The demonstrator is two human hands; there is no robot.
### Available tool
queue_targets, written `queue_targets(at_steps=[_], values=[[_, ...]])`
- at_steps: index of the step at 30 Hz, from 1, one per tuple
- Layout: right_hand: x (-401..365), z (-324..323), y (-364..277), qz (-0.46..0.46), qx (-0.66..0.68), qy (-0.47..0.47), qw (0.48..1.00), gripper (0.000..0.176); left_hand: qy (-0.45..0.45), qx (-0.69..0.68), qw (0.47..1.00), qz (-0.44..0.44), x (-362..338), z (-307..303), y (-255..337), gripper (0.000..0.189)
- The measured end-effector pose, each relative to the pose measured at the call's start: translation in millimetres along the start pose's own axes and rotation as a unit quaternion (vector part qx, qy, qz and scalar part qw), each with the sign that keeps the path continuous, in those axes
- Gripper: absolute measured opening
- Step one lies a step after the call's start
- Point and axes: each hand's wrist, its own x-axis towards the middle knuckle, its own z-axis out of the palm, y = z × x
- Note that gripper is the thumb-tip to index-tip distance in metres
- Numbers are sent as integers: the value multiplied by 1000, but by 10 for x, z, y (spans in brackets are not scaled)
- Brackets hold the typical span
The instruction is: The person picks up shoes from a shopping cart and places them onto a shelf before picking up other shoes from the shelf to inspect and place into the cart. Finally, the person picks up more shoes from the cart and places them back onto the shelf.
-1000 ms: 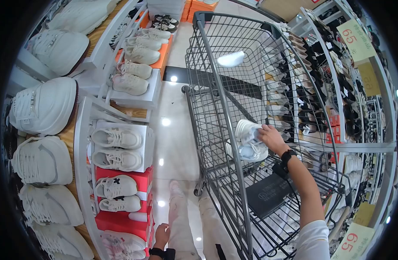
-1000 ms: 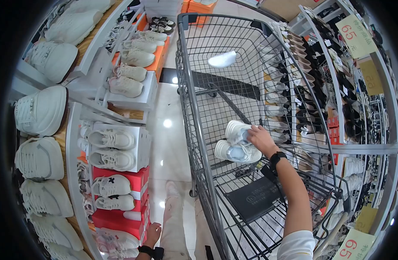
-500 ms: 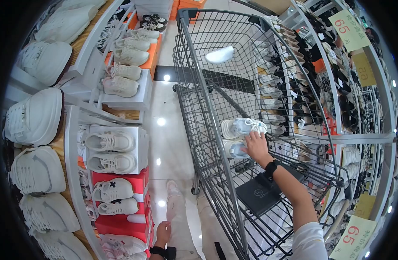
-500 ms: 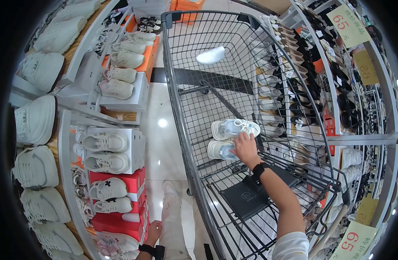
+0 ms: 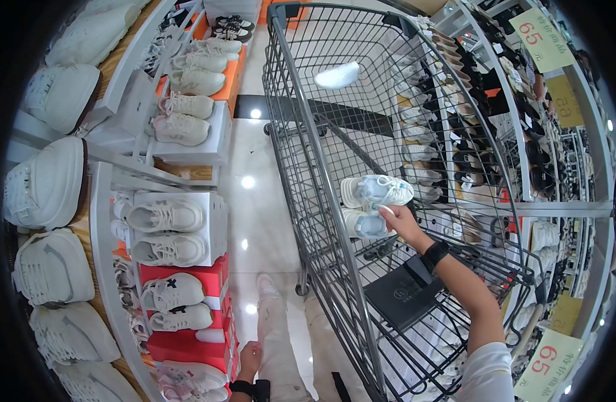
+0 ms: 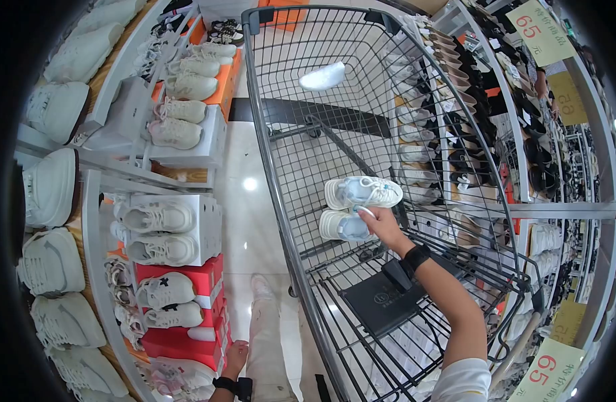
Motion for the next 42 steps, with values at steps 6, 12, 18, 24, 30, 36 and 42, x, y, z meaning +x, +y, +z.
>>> queue_targets(at_steps=[6, 12, 18, 24, 30, 36, 42], values=[[-203, 29, -533, -118, -80, 31, 989, 26, -14, 13, 999, -28, 44, 53, 16, 14], [-303, 78, -827, -135, -67, 44, 988, 21, -5, -30, 999, -22, 67, 117, -23, 14], [-262, 95, -729, -120, -1, 2, 993, 27, -2, -20, 999, -45, 20, 115, -58, 15], [-236, 82, -700, -70, 107, -73, 989, 34, 7, -15, 999, -49, 30, 170, -310, 16], [-184, 76, -598, -70, 109, -81, 988, 29, 6, -29, 998, -53, 64, 79, -127, 14], [-162, 101, -501, -81, 5, -12, 997, 19, 6, -38, 998, -42, 118, 77, -67, 14], [-107, 63, -209, -109, -216, 47, 969, 15, -15, -31, 997, -73, 109, 42, -34, 21]])
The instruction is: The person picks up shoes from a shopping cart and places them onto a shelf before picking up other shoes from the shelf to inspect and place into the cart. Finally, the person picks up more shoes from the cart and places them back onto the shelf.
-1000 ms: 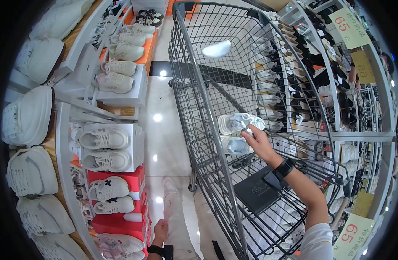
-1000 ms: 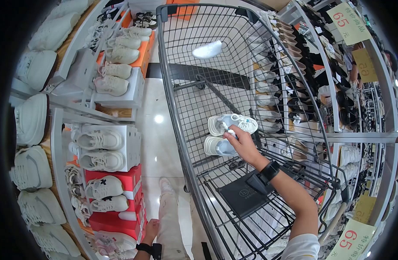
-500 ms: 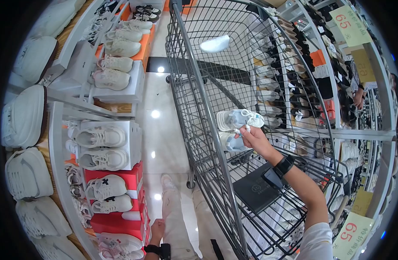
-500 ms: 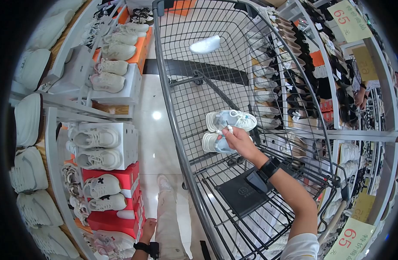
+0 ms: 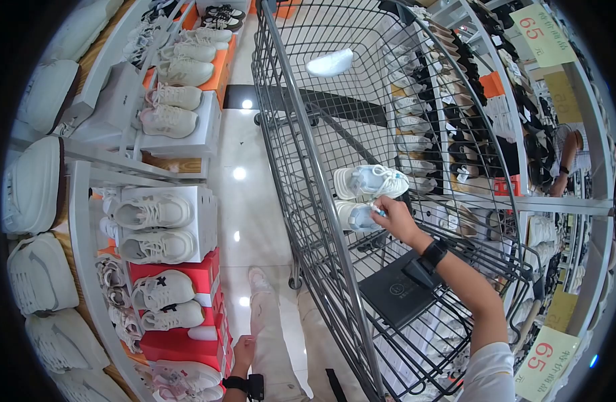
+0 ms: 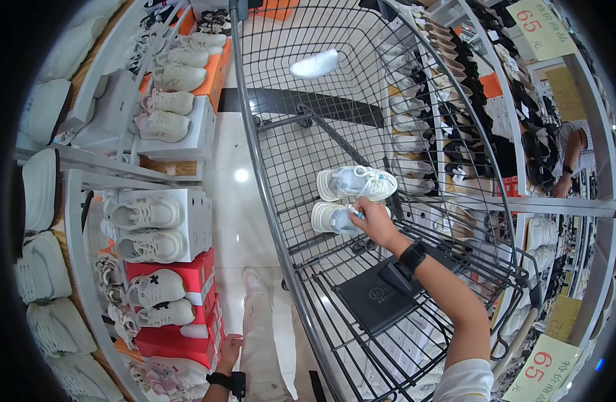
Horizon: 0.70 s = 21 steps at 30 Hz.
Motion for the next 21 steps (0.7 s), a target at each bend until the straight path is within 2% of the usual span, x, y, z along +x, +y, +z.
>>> queue_targets(at_steps=[2, 4, 5, 7, 10, 12, 17, 19, 21], values=[[-14, 36, 92, -1, -32, -3, 999, 17, -2, -9, 1000, -9, 13, 22, -58, 21], [-30, 102, 172, -69, -82, 11, 994, 24, -2, -16, 1000, -19, 15, 13, -61, 21], [-33, 109, 220, -69, -80, 11, 994, 24, -3, -29, 999, -16, 10, 9, -64, 20], [-39, 59, 176, -53, -114, -62, 990, 31, -5, -40, 999, -14, 12, -26, -33, 20], [-26, 9, 151, -91, -142, -54, 984, 35, -10, -8, 1000, -29, 50, -23, -80, 19], [17, -22, 186, -100, -145, -68, 982, 33, -6, -13, 1000, -1, 85, -11, -161, 19], [124, -55, 171, -132, -129, -109, 977, 28, -5, -33, 999, -6, 113, 24, -144, 19], [213, -79, 6, -182, -133, 66, 972, 31, -11, -47, 999, -6, 112, 27, -79, 20], [369, 46, 115, -157, -89, 88, 980, 33, -15, -28, 1000, -2, 105, 19, -12, 20]])
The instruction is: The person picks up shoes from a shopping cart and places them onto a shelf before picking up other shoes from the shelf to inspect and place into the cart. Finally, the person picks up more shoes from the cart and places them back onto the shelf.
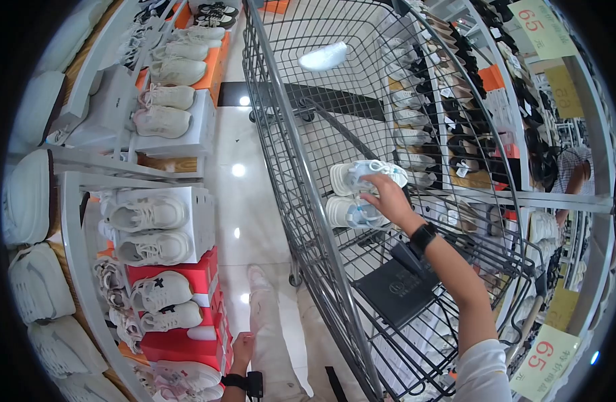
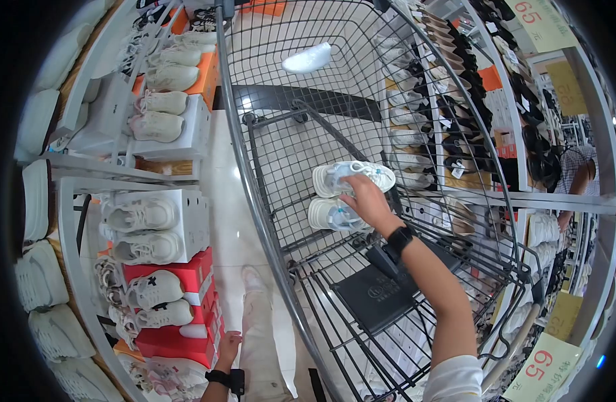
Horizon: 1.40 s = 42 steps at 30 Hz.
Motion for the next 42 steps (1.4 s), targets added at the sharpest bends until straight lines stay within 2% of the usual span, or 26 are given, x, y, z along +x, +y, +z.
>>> queue_targets(at_steps=[2, 4, 8, 10, 11, 12, 13, 14, 15, 18, 19, 21, 24, 28, 30, 33, 36, 39, 42], values=[[99, 112, 94, 29, 38, 29, 998, 35, -6, 7, 1000, -5, 20, 20, -28, 21], [161, 201, 150, 98, 97, -19, 990, 36, -10, 16, 1000, -11, 32, 24, -69, 21], [118, 172, 290, 108, 152, -20, 982, 30, 1, -1, 1000, 23, 30, 14, -66, 20], [101, 104, 293, 166, 215, -115, 955, 26, 1, 8, 1000, 24, 29, 16, -7, 20], [104, 120, 305, 137, 184, -158, 960, 30, 2, 9, 1000, 13, 29, 10, 17, 19], [93, 151, 264, 137, 184, -159, 960, 30, 4, 12, 1000, 1, 33, 10, -5, 18], [56, 219, 200, 54, 47, -164, 984, 36, 3, 11, 1000, 1, 51, 33, -74, 18], [6, 267, 143, -29, -90, -165, 982, 42, 0, -4, 1000, 1, 77, 54, -122, 19], [-59, 283, 92, -27, -89, -165, 982, 42, -4, -18, 1000, 2, 84, 48, -136, 19], [-173, 312, -54, -13, -230, -151, 961, 47, 22, -42, 999, 11, 76, 85, -205, 14], [-196, 353, -59, -15, -230, -151, 961, 47, 23, -43, 999, 10, 86, 101, -271, 14], [-233, 439, -24, -23, -274, -78, 958, 45, 35, -32, 998, 43, 118, 119, -295, 15], [-275, 494, 34, -17, -251, -39, 967, 41, -7, 1, 1000, -7, 86, 58, -177, 21], [-340, 492, 59, 7, -216, -54, 975, 31, -20, 24, 999, -7, 60, 20, 29, 21], [-356, 517, 65, -21, -227, -18, 974, 20, 16, -47, 999, -6, 105, 79, -77, 17], [-338, 563, 102, -19, -268, -33, 963, 15, 14, -83, 996, 0, 148, 108, -112, 18], [-346, 561, 119, -33, -281, -34, 958, 14, 25, -77, 997, 6, 85, 57, -1, 18], [-299, 501, 96, -27, -266, -25, 963, 18, 43, -91, 994, 46, 87, 80, -281, 18], [-199, 233, -76, 6, -246, -5, 969, 27, 41, -74, 996, 14, -83, -1, -216, 17]])
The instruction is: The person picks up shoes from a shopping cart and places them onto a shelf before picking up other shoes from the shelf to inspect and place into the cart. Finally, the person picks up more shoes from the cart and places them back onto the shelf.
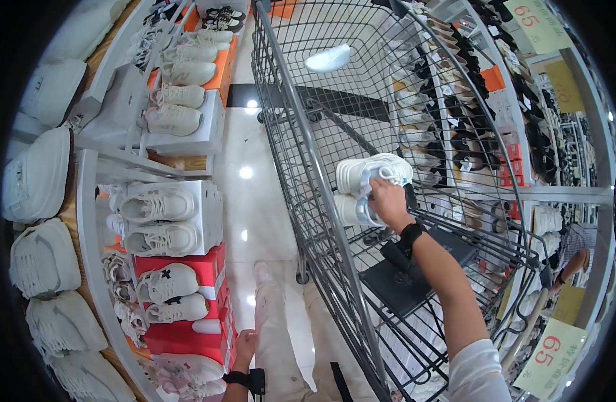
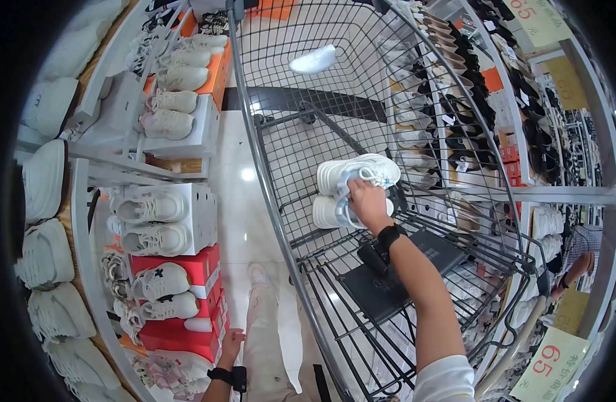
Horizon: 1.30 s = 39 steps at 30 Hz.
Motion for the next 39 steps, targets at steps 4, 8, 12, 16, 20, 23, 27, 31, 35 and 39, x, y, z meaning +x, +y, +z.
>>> queue_targets(at_steps=[4, 8, 12, 16, 20, 23, 27, 31, 35, 39], values=[[91, -491, 17, 84, 71, 21, 994, 32, 2, -36, 999, -41, -162, -13, -266, 15], [75, -1046, 61, 137, 171, 83, 972, 29, 25, -50, 996, -64, -339, -40, -91, 17], [-52, -1721, 32, 131, 224, 101, 960, 27, 37, -55, 998, 6, -463, 9, 115, 19], [-146, -2404, -28, 117, 280, 97, 948, 29, 68, -59, 994, 55, -606, 67, 362, 19], [-391, -3016, -96, 50, 432, 137, 890, 29, 93, -35, 994, 35, -869, 164, 483, 16], [-731, -3685, -244, 1, 539, 113, 835, 34, 143, -28, 989, 4, -1103, 399, 183, 18], [-809, -3940, -188, -71, 684, 52, 724, 22, 194, -47, 979, -40, -1566, 771, -28, 18], [-1201, -4331, -820, -207, 623, 143, 741, 19, 199, -40, 977, -71, -1941, 1251, -425, 25], [-1316, -4348, -1211, -212, 602, 42, 769, 25, 274, -5, 961, -50, -2498, 1398, -310, 37], [-1912, -4264, -2047, -329, 502, -30, 799, 36, 379, -46, 923, 42, -2756, 1474, -486, 25]])
